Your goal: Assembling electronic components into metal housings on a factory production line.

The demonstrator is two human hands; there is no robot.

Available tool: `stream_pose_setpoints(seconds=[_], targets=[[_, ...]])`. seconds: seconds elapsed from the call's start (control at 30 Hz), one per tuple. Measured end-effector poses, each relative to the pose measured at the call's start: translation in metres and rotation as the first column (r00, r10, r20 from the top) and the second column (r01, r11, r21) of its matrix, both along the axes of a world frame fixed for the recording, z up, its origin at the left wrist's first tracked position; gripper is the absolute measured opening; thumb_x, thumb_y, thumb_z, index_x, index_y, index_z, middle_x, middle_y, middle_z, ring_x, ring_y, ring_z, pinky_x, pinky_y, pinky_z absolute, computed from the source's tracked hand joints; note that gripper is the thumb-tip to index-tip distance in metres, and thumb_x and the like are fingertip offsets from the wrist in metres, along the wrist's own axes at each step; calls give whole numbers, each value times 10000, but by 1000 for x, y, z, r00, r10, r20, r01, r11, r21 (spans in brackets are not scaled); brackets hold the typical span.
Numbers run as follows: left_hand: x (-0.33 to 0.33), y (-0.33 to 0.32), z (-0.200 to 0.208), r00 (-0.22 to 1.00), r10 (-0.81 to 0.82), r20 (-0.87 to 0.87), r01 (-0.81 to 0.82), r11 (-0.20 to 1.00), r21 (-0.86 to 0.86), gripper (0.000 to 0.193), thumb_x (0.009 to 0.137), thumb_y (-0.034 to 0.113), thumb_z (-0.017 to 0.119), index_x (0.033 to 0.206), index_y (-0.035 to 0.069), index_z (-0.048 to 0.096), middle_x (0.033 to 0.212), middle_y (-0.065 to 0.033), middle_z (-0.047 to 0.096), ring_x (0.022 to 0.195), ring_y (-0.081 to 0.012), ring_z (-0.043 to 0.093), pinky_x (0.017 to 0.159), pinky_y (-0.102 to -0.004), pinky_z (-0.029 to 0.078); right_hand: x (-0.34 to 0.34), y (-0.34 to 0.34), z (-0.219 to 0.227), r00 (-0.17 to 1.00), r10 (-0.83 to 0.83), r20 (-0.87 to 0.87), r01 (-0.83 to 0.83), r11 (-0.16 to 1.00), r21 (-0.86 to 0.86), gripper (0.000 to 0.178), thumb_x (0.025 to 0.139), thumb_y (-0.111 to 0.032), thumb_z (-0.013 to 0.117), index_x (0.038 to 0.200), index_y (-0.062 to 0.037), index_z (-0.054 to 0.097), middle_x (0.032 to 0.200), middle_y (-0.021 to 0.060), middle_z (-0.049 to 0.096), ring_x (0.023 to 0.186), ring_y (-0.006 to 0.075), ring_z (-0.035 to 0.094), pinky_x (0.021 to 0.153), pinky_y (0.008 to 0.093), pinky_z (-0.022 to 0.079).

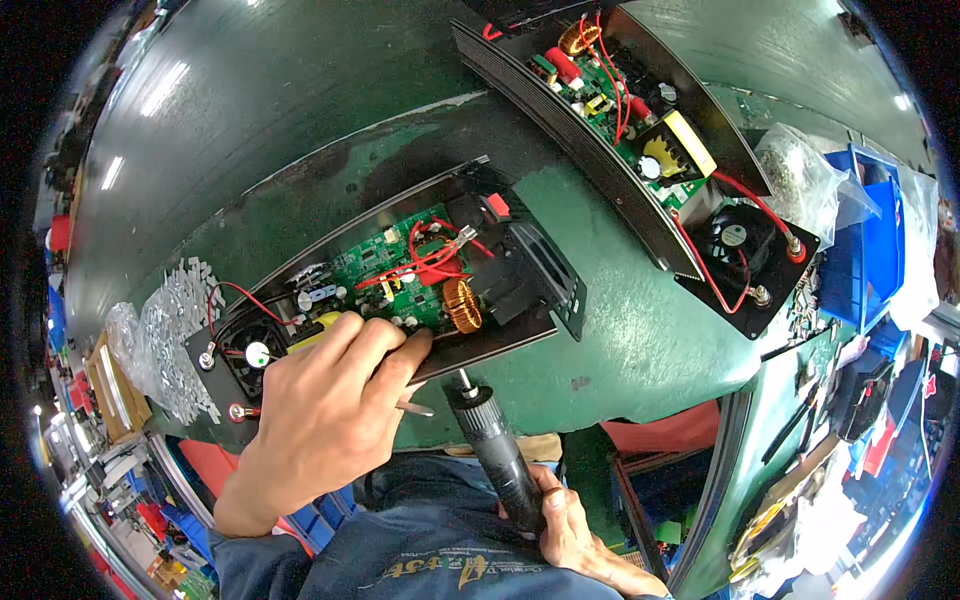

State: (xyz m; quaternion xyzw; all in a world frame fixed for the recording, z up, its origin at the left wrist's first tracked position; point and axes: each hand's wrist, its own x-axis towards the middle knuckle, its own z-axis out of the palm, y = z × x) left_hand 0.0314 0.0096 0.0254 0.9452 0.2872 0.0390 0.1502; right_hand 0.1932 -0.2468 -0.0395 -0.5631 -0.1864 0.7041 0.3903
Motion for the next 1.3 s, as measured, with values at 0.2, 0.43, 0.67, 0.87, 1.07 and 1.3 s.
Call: stream_pose_setpoints(seconds=[0.2,0.43,0.67,0.87,1.07,1.3], targets=[[-3,1,-1,1000,1,25,0,1000,-29,426,679,99,755,1094,23,694,879,-33,548,767,-197,584,566,-326,492,0,18,7,999,23,29,-20,994,-104,913,964,-781,304,1258,55,524,847,108,664,730,145,621,689,287,486],[-1,4,4,1000,-15,6,15,997,-78,405,676,101,758,1069,19,702,867,-32,540,766,-194,584,546,-323,486,1,12,-18,738,-151,-658,-39,964,-265,1011,940,-804,314,1470,48,430,598,101,565,495,194,465,635,302,413],[-7,-4,-1,995,73,61,-73,997,-8,324,746,131,766,1057,52,717,909,-28,602,811,-192,619,578,-317,515,16,11,-10,983,75,-168,-94,990,-106,914,979,-764,269,1363,34,497,725,100,623,577,175,545,660,295,453],[-77,-17,36,761,500,413,-554,832,13,138,912,117,700,1033,57,731,973,-62,699,812,-166,638,685,-282,492,46,-28,4,897,-137,421,92,988,125,752,1018,-626,373,1333,41,514,872,71,642,772,145,579,710,317,481],[-214,-17,-39,306,936,173,-945,276,173,207,960,107,678,1135,-1,695,998,-103,670,816,-205,614,754,-319,489,74,39,34,202,-74,977,-196,974,114,606,765,-60,691,1353,10,561,1066,165,642,947,236,638,878,364,505],[-268,-6,-82,443,849,287,-883,469,-22,230,993,157,647,1165,7,671,986,-101,675,913,-180,634,845,-327,497,87,89,43,-182,-345,921,-357,896,265,468,768,-14,759,1223,-36,649,1130,165,633,1025,354,605,905,432,494]])
